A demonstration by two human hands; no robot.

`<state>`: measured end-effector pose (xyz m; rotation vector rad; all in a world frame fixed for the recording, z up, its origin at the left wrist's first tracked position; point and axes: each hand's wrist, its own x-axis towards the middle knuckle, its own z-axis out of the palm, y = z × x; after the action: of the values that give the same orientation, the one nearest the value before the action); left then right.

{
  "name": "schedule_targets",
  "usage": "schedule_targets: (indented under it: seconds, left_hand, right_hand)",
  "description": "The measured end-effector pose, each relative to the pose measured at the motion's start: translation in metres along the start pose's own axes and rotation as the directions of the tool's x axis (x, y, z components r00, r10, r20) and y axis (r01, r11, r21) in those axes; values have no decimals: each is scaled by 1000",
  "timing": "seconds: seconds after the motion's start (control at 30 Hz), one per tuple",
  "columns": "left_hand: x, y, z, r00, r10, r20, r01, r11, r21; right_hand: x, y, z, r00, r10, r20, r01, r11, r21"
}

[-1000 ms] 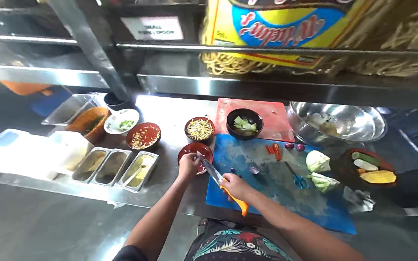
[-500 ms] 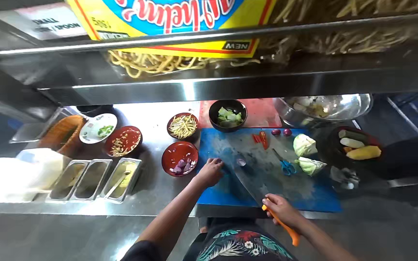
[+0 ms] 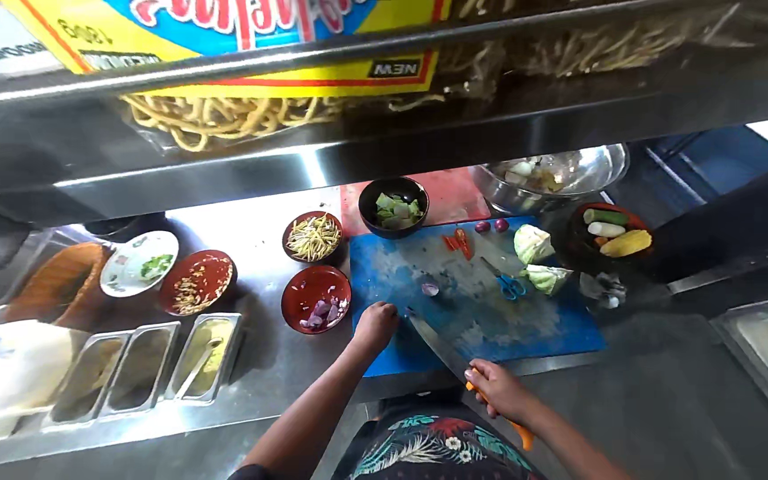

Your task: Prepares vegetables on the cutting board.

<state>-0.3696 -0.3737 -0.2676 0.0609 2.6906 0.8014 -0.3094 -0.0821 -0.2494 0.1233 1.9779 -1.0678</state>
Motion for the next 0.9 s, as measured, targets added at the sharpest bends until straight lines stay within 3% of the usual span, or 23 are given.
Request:
schedule_targets:
  seconds: [0.27,0.37,0.47,0.57,0.63,0.7,0.8,0.9]
  left_hand:
    - [-10,-18,2,991,14,-134,-42,978,-204]
    - [-25,-24,-10,962,-29,-270,-39,969,-243]
    - [-41,-32,-37,882,-90,-463,-37,965,-259]
    - [-45,-56,-60,830,-199,-521,92,970,-224]
    - [-45,-74,-71,847,-333,-414,287,943,-171]
    - [-46,-80,-74,849,-346,-400,354,934,-57]
    - [-34,-60,-72,870,-192,-454,238,970,45]
    - [-3,-8,-65,974,-16,-227,28,998,49]
  right_hand:
    - [21,-21,42,995,-57,76,49,993,112]
    - [19,-52,37,990,-78,120,78,997,0]
    - [14,-102,34,974,-133,181,156,981,-119]
    - [12,-143,35,955,-135,265,187,965,-183]
    - [9,-151,32,949,-135,286,208,947,-245]
    - [6,-139,20,950,-158,269,241,919,-313]
    - [12,-85,-12,959,-151,240,220,929,-297]
    - [17,-23,-37,973,-82,214,148,938,-314]
